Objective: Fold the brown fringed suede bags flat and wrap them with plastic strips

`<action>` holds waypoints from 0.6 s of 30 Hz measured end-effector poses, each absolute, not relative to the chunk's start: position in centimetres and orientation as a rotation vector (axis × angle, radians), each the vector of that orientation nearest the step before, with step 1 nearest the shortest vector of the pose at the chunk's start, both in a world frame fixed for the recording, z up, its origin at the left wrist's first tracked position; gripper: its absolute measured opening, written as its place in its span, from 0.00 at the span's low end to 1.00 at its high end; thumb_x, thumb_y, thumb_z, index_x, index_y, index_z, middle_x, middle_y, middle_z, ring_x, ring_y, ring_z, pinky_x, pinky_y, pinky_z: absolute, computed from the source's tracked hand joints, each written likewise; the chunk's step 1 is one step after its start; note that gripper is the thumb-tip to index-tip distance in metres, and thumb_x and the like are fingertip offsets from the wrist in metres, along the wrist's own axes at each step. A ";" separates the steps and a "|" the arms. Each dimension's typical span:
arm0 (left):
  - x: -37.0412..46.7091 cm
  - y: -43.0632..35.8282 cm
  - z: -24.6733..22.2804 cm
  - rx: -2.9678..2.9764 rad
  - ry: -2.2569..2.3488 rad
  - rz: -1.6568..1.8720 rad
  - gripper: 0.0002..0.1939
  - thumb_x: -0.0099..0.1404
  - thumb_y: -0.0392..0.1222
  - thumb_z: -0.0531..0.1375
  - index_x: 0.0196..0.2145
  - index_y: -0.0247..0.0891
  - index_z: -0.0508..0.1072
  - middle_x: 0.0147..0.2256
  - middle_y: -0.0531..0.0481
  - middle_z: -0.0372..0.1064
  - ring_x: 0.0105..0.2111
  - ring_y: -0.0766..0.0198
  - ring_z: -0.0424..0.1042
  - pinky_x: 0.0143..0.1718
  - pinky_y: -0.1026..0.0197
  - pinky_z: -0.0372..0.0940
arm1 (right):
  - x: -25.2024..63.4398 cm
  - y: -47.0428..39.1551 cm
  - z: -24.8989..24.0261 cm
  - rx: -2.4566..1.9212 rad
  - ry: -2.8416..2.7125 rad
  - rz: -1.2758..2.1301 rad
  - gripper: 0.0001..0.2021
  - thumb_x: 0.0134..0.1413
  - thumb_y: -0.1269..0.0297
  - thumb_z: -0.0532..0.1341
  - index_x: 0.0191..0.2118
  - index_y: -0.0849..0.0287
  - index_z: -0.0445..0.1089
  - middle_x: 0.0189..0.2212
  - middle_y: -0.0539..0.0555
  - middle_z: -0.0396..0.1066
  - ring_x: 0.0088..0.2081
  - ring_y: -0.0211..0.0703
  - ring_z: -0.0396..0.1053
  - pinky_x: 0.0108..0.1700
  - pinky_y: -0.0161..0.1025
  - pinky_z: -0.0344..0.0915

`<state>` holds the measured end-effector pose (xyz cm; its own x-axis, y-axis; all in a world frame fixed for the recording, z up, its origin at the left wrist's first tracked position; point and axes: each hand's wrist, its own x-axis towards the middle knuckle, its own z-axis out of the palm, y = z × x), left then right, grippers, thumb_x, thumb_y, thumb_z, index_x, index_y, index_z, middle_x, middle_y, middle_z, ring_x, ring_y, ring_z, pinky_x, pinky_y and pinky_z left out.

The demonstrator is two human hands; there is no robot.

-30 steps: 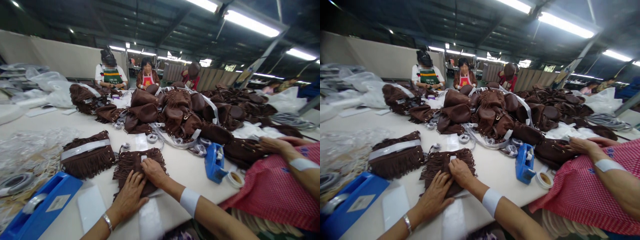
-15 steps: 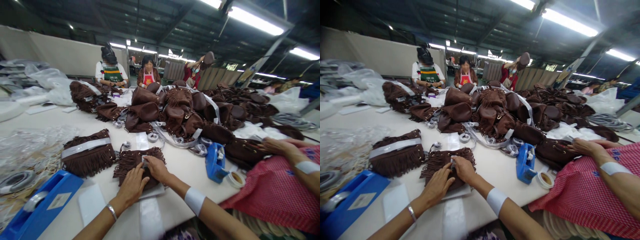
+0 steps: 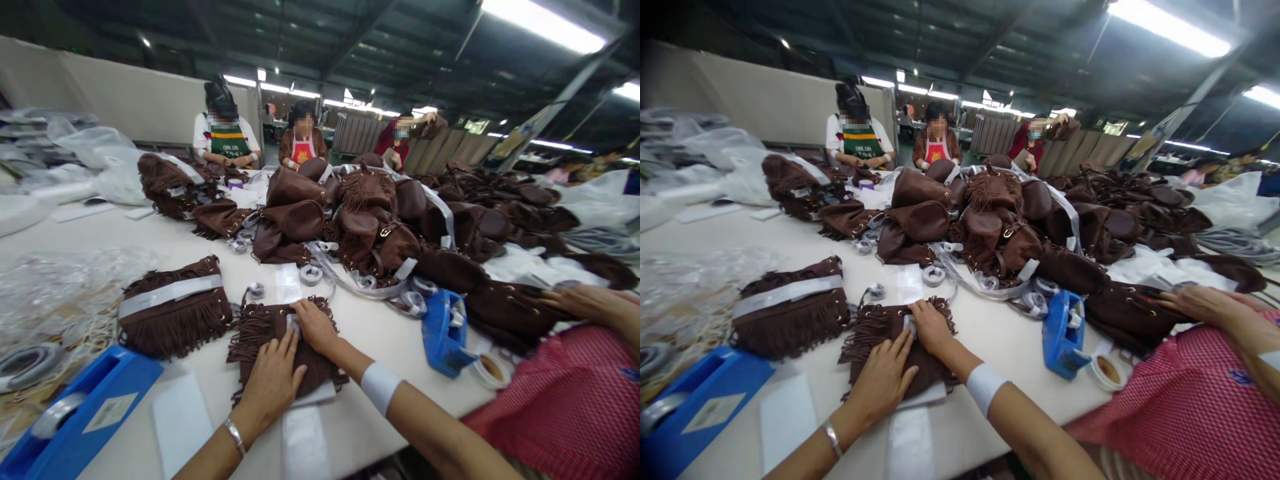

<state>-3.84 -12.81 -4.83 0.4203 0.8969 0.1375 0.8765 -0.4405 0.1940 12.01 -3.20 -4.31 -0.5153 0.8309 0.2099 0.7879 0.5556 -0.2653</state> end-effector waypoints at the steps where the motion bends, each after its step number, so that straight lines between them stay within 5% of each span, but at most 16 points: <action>1: -3.8 -12.7 -5.0 2.568 1.613 0.333 0.32 0.70 0.54 0.46 0.66 0.35 0.55 0.67 0.42 0.50 0.55 0.45 0.60 0.56 0.43 0.55 | 12.1 -2.8 -4.5 -1.341 -2.484 0.210 0.15 0.65 0.70 0.55 0.57 0.62 0.61 0.50 0.59 0.65 0.52 0.47 0.62 0.54 0.42 0.64; 10: -3.6 -12.4 -4.7 2.637 1.582 0.296 0.32 0.71 0.54 0.43 0.66 0.34 0.54 0.66 0.38 0.51 0.52 0.44 0.62 0.52 0.43 0.57 | 12.8 -2.9 -1.9 -1.349 -2.462 0.286 0.13 0.65 0.68 0.58 0.54 0.59 0.64 0.47 0.56 0.66 0.48 0.42 0.66 0.49 0.37 0.64; 18: -3.9 -13.0 -4.7 2.624 1.583 0.309 0.32 0.70 0.56 0.42 0.66 0.39 0.54 0.67 0.41 0.49 0.55 0.43 0.59 0.53 0.42 0.55 | 17.9 -21.7 0.3 -0.987 -2.821 0.211 0.09 0.68 0.64 0.52 0.41 0.60 0.67 0.38 0.55 0.69 0.41 0.44 0.66 0.46 0.42 0.63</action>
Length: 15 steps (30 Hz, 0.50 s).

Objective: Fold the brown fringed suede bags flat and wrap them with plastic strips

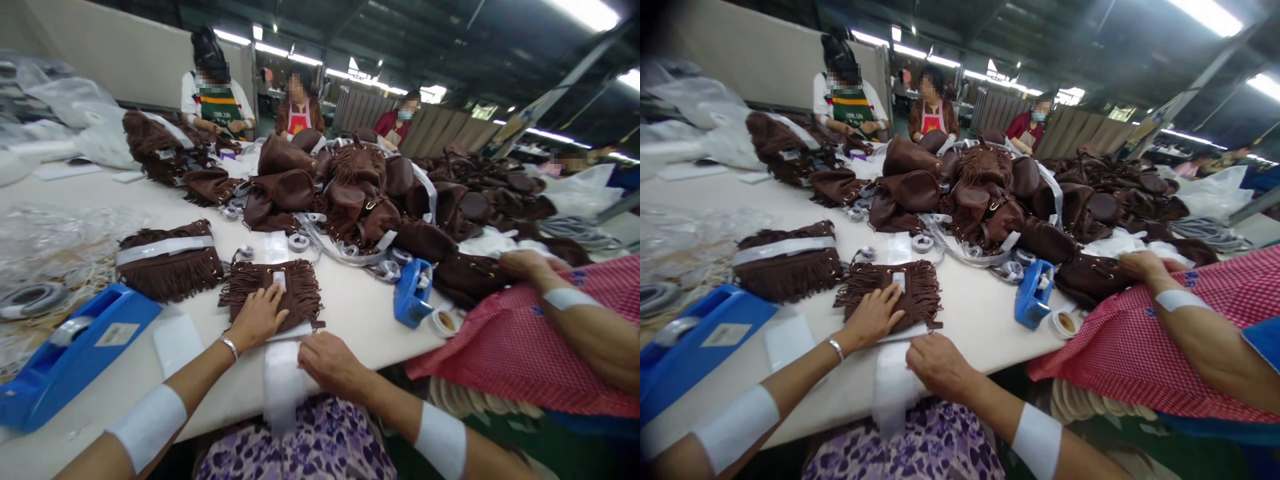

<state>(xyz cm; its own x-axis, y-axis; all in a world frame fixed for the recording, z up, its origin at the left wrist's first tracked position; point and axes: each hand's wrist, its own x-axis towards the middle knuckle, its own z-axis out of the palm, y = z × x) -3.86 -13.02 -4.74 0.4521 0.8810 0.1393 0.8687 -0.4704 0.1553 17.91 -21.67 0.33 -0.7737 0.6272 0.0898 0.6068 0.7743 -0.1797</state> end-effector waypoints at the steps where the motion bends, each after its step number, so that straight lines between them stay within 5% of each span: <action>1: -3.9 -13.1 -4.7 2.627 1.585 0.310 0.32 0.70 0.57 0.42 0.66 0.39 0.54 0.67 0.41 0.49 0.55 0.43 0.59 0.53 0.42 0.55 | 18.5 -23.7 -0.4 -0.911 -2.874 0.193 0.08 0.67 0.65 0.53 0.44 0.60 0.67 0.43 0.57 0.70 0.46 0.46 0.65 0.49 0.43 0.63; 5: -3.8 -13.3 -4.6 2.653 1.600 0.305 0.32 0.70 0.57 0.42 0.65 0.37 0.55 0.66 0.40 0.51 0.55 0.43 0.60 0.53 0.44 0.55 | 18.9 -27.8 -4.5 -0.666 -2.915 0.013 0.13 0.67 0.67 0.53 0.55 0.55 0.63 0.60 0.57 0.61 0.62 0.51 0.54 0.61 0.52 0.56; 9: -3.7 -13.4 -4.5 2.671 1.624 0.296 0.32 0.71 0.57 0.42 0.65 0.38 0.56 0.66 0.40 0.52 0.54 0.45 0.61 0.52 0.45 0.56 | 17.9 -27.6 -7.1 -0.582 -2.836 -0.126 0.10 0.67 0.65 0.53 0.51 0.54 0.66 0.56 0.55 0.66 0.58 0.50 0.59 0.60 0.52 0.57; 15: -3.7 -13.6 -4.5 2.677 1.638 0.304 0.31 0.71 0.57 0.43 0.65 0.39 0.55 0.66 0.40 0.51 0.55 0.46 0.61 0.53 0.46 0.56 | 17.4 -27.8 -4.5 -0.600 -2.775 0.055 0.08 0.67 0.65 0.54 0.47 0.57 0.67 0.49 0.54 0.71 0.49 0.46 0.65 0.54 0.46 0.61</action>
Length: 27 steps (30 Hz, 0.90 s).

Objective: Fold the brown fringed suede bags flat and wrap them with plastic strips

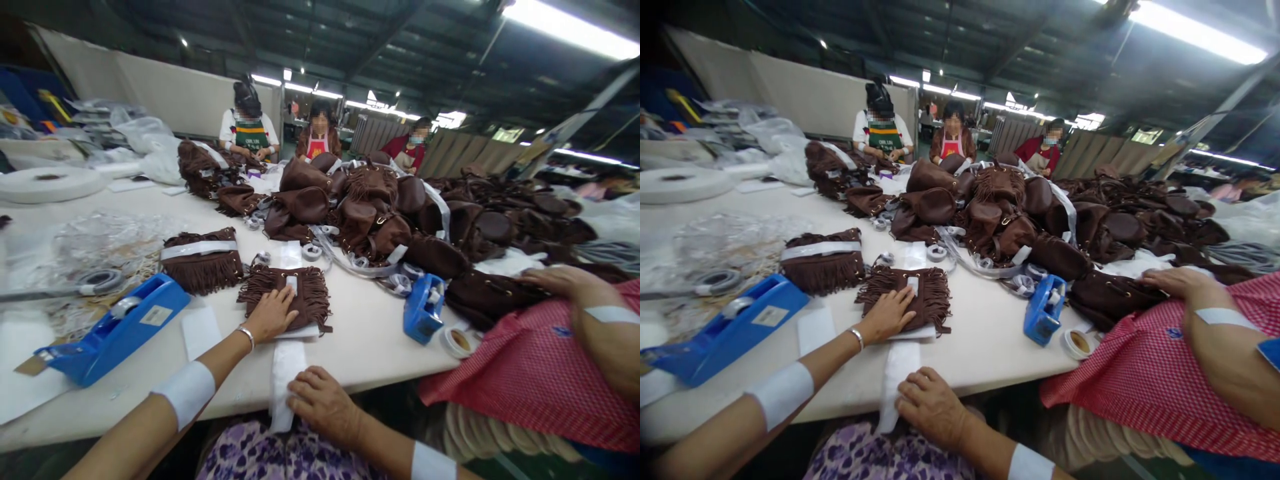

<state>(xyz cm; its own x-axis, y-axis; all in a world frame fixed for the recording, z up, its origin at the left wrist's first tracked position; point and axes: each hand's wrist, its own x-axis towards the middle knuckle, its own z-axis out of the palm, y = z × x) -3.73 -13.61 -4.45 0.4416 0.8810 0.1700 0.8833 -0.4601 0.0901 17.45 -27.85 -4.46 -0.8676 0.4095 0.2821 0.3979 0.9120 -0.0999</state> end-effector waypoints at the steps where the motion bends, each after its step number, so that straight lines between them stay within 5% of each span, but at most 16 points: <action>1: -3.8 -13.6 -4.4 -2.658 -1.624 -0.303 0.31 0.71 0.57 0.43 0.65 0.38 0.56 0.66 0.40 0.51 0.55 0.46 0.61 0.53 0.47 0.56 | 17.5 -28.1 -3.9 -0.630 -2.765 0.118 0.08 0.67 0.65 0.54 0.47 0.57 0.67 0.47 0.54 0.72 0.47 0.45 0.65 0.51 0.45 0.62; 9: -3.9 -13.6 -4.5 -2.673 -1.631 -0.302 0.32 0.71 0.57 0.42 0.66 0.38 0.54 0.67 0.42 0.49 0.56 0.45 0.59 0.53 0.45 0.55 | 17.1 -29.3 -3.9 -0.916 -2.391 0.597 0.04 0.60 0.73 0.56 0.37 0.56 0.66 0.39 0.51 0.73 0.40 0.43 0.66 0.42 0.41 0.62; 19: -3.9 -13.6 -4.3 -2.664 -1.627 -0.318 0.32 0.71 0.57 0.43 0.66 0.37 0.54 0.67 0.41 0.51 0.55 0.46 0.61 0.53 0.47 0.56 | 17.7 -27.4 -2.9 -0.948 -2.163 0.996 0.17 0.67 0.52 0.52 0.37 0.55 0.72 0.35 0.52 0.75 0.38 0.40 0.71 0.42 0.36 0.66; 27: -3.8 -13.6 -4.5 -2.642 -1.623 -0.327 0.31 0.71 0.55 0.45 0.65 0.35 0.56 0.67 0.41 0.50 0.54 0.48 0.62 0.53 0.47 0.57 | 16.2 -28.2 -5.4 -0.732 -2.320 0.465 0.14 0.68 0.58 0.52 0.33 0.57 0.66 0.27 0.51 0.73 0.29 0.39 0.68 0.31 0.34 0.62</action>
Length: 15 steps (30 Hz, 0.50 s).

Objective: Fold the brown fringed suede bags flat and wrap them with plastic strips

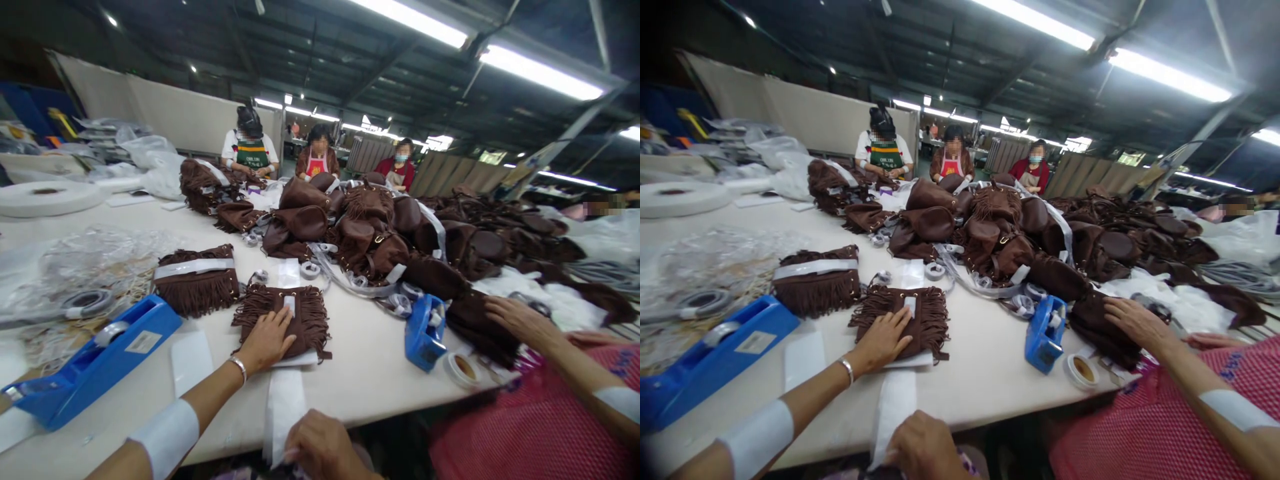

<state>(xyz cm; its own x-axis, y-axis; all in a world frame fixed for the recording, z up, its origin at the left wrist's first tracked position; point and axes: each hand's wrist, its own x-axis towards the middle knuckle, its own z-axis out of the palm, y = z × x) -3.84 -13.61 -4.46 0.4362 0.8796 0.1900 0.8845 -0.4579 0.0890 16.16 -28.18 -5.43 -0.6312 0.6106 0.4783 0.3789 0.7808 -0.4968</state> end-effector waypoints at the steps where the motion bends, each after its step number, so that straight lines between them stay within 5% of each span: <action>1: -3.9 -13.6 -4.5 -2.642 -1.625 -0.325 0.31 0.71 0.55 0.46 0.65 0.35 0.56 0.67 0.41 0.50 0.54 0.47 0.62 0.53 0.47 0.57 | 15.8 -28.4 -6.2 -0.658 -2.360 0.353 0.13 0.68 0.59 0.52 0.32 0.57 0.66 0.26 0.51 0.73 0.26 0.39 0.67 0.27 0.34 0.61; 5: -3.9 -13.6 -4.5 -2.644 -1.634 -0.319 0.31 0.71 0.54 0.46 0.65 0.35 0.55 0.68 0.43 0.48 0.56 0.48 0.60 0.55 0.47 0.56 | 15.9 -28.0 -6.4 -0.646 -2.324 0.473 0.14 0.65 0.60 0.54 0.27 0.54 0.66 0.24 0.51 0.72 0.21 0.38 0.64 0.21 0.35 0.58; 15: -3.7 -13.5 -4.3 -2.682 -1.690 -0.319 0.30 0.71 0.53 0.46 0.65 0.35 0.56 0.68 0.43 0.48 0.57 0.48 0.59 0.57 0.46 0.55 | 24.8 -19.3 0.5 -0.816 -2.151 0.700 0.16 0.65 0.63 0.53 0.25 0.47 0.70 0.29 0.46 0.74 0.35 0.42 0.75 0.22 0.31 0.66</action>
<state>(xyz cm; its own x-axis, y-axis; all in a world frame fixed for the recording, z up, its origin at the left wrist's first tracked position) -3.66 -13.54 -4.27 0.4173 0.8972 0.1450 0.8882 -0.4363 0.1437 24.80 -19.30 0.49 -0.5400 0.7241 0.4290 0.3328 0.6519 -0.6813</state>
